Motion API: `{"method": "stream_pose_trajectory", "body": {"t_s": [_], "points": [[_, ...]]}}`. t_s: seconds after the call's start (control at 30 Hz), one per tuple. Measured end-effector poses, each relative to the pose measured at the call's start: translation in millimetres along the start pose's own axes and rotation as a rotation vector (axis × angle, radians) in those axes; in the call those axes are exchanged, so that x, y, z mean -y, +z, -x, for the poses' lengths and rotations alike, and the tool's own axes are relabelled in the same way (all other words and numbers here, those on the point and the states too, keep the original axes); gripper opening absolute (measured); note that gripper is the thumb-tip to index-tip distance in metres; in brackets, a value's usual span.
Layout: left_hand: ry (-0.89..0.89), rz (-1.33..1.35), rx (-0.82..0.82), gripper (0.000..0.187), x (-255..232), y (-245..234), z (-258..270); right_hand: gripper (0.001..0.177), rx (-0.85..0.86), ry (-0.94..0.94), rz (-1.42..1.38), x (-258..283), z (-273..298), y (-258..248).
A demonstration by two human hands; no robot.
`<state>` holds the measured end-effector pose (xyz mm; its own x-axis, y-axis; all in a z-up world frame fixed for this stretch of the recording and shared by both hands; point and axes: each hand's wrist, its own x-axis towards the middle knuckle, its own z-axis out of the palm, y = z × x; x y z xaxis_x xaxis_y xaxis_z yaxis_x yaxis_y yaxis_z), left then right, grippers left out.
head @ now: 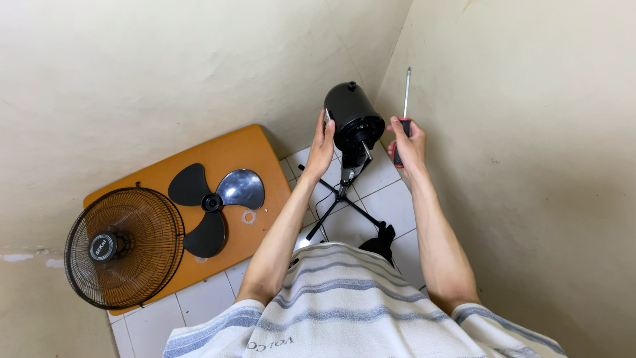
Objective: The person disassembles and reassembles an electric fan. They use a screwdriver to remove and tighten screws on the fan motor housing, handling the fan head and screws throughout the process.
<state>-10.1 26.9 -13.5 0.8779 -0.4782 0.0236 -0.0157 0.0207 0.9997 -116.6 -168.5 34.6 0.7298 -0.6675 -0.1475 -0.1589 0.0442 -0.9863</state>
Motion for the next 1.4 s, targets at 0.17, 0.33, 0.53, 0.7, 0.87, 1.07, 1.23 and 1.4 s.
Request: {"method": "stream_pose_trajectory", "body": {"t_s": [0.17, 0.33, 0.53, 0.7, 0.87, 1.07, 1.23, 1.4], "points": [[0.114, -0.212, -0.067, 0.070, -8.5, -22.9, 29.8, 0.025, -0.008, -0.085, -0.166, -0.4, 27.1, -8.0], [0.217, -0.382, -0.105, 0.061, -34.3, -30.1, 56.1, 0.029, 0.033, -0.126, -0.088, 10.7, 40.1, -8.6], [0.242, -0.507, -0.161, 0.058, -55.1, -27.4, 71.4, 0.034, 0.098, -0.310, -0.006, 24.0, 37.0, -12.1], [0.235, -0.592, -0.208, 0.057, -67.5, -19.7, 82.8, 0.042, 0.176, -0.355, 0.071, 33.8, 38.0, -10.6], [0.207, -0.669, -0.236, 0.057, -82.4, -8.0, 92.5, 0.043, 0.305, -0.425, 0.116, 47.9, 42.2, -7.4], [0.150, -0.723, -0.303, 0.059, -92.5, -1.2, 116.1, 0.042, 0.470, -0.408, 0.078, 63.1, 56.6, 5.4], [0.086, -0.766, -0.384, 0.059, -93.3, -0.8, 142.1, 0.041, 0.568, -0.503, 0.149, 74.7, 73.7, 18.8], [0.046, -0.789, -0.470, 0.060, -88.2, -2.3, 160.8, 0.040, 0.629, -0.613, 0.263, 76.2, 91.2, 35.2]]}}
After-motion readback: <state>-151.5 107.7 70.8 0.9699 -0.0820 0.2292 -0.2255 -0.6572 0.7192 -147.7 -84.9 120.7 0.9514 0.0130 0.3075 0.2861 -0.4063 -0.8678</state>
